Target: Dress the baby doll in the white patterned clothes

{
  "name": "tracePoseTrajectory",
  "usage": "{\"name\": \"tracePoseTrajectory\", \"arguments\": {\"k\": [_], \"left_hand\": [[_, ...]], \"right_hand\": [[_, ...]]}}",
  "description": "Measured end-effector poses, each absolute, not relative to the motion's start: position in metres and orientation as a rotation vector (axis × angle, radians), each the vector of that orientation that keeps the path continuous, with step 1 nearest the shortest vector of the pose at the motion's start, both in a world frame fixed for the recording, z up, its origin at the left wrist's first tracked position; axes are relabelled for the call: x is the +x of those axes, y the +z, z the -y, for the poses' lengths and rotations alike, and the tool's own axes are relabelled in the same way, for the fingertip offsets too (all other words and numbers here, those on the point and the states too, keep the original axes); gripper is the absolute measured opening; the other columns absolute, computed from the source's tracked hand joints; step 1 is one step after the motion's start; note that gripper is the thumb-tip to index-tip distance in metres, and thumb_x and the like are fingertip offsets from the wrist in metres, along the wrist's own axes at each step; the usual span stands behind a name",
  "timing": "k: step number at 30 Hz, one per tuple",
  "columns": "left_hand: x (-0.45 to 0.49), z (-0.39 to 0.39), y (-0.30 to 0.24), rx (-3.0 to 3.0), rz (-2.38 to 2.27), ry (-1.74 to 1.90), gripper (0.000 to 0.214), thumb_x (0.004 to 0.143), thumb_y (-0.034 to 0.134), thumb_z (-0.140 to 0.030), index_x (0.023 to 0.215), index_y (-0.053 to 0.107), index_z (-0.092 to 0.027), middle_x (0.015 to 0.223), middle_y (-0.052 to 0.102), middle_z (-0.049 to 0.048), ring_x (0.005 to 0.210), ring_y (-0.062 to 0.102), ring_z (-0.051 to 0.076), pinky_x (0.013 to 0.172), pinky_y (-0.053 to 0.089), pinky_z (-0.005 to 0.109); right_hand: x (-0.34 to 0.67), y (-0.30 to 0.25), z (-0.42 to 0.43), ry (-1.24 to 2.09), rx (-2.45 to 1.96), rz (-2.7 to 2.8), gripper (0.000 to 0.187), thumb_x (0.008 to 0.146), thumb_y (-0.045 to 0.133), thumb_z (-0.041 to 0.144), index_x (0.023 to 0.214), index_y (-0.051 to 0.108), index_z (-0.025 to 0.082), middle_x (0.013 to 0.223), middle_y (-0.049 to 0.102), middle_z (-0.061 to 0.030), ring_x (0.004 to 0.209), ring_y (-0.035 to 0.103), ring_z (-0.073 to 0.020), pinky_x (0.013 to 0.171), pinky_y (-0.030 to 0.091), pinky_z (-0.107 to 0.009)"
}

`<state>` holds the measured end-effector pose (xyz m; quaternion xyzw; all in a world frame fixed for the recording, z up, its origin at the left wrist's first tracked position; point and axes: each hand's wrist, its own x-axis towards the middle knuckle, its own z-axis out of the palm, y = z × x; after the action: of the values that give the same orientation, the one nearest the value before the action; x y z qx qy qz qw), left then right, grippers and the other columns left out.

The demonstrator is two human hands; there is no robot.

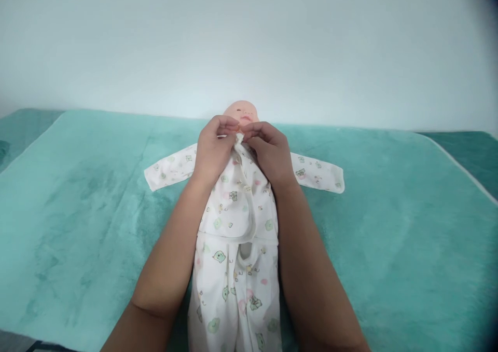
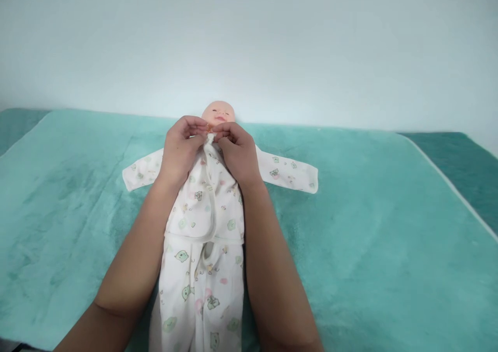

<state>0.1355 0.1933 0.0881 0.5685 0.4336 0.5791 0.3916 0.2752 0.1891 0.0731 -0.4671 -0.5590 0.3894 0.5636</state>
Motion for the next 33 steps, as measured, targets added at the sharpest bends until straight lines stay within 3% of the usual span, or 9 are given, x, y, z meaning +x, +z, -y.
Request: {"name": "tracePoseTrajectory", "arguments": {"k": [7,10,14,16,20,25,33], "left_hand": [[0.135,-0.19,0.095,1.278,-1.115,1.529,0.017,0.082,0.059,-0.008,0.09,0.066,-0.022,0.091,0.07,0.0006,0.087,0.066,0.014,0.077,0.052,0.026],[0.131,-0.183,0.097,1.288,-1.14,1.526,0.012,0.086,0.06,-0.014,0.091,0.066,-0.023,0.088,0.069,-0.0002,0.078,0.063,0.013,0.071,0.05,0.025],[0.124,-0.163,0.093,1.356,-1.221,1.46,0.013,0.087,0.06,-0.015,0.094,0.068,-0.023,0.078,0.065,-0.0022,0.07,0.058,0.012,0.071,0.048,0.027],[0.12,-0.151,0.09,1.414,-1.283,1.408,0.014,0.088,0.06,-0.016,0.095,0.07,-0.023,0.079,0.066,-0.0018,0.073,0.059,0.013,0.075,0.048,0.028],[0.114,-0.133,0.083,1.619,-1.321,1.363,0.015,0.09,0.06,-0.018,0.095,0.074,-0.022,0.094,0.071,0.0022,0.083,0.061,0.015,0.082,0.049,0.031],[0.109,-0.131,0.077,1.747,-1.208,1.315,0.013,0.093,0.064,-0.022,0.098,0.076,-0.024,0.102,0.065,0.004,0.083,0.058,0.015,0.078,0.047,0.03],[0.109,-0.136,0.084,1.752,-1.203,1.209,0.006,0.09,0.07,-0.026,0.092,0.074,-0.022,0.103,0.064,0.0031,0.079,0.055,0.013,0.073,0.044,0.03]], "right_hand": [[0.279,0.081,-0.185,0.868,-1.161,1.237,0.022,0.076,0.056,0.015,0.092,0.068,0.023,0.085,0.067,0.0006,0.072,0.056,-0.0134,0.068,0.045,-0.028],[0.29,0.102,-0.17,0.869,-1.271,1.371,0.002,0.083,0.061,0.023,0.084,0.063,0.023,0.075,0.062,0.0018,0.067,0.054,-0.0131,0.064,0.042,-0.028],[0.304,0.133,-0.144,0.972,-1.496,1.739,0.037,0.091,0.063,0.05,0.069,0.055,0.021,0.066,0.058,0.0012,0.061,0.048,-0.0127,0.057,0.035,-0.029],[0.304,0.141,-0.135,1.007,-1.571,1.929,0.043,0.091,0.063,0.057,0.068,0.053,0.022,0.067,0.06,0.0005,0.059,0.047,-0.0127,0.055,0.033,-0.03],[0.294,0.14,-0.129,0.891,-1.634,2.058,0.041,0.091,0.065,0.049,0.065,0.048,0.022,0.064,0.058,0.0003,0.054,0.044,-0.0127,0.05,0.028,-0.031],[0.288,0.135,-0.132,0.755,-1.573,2.03,0.042,0.087,0.063,0.023,0.056,0.035,0.022,0.05,0.044,0.002,0.048,0.032,-0.0112,0.045,0.02,-0.032],[0.297,0.128,-0.138,1.104,-1.418,1.878,0.028,0.092,0.057,0.025,0.065,0.054,0.021,0.061,0.059,-0.0002,0.054,0.049,-0.0127,0.048,0.033,-0.029]]}}
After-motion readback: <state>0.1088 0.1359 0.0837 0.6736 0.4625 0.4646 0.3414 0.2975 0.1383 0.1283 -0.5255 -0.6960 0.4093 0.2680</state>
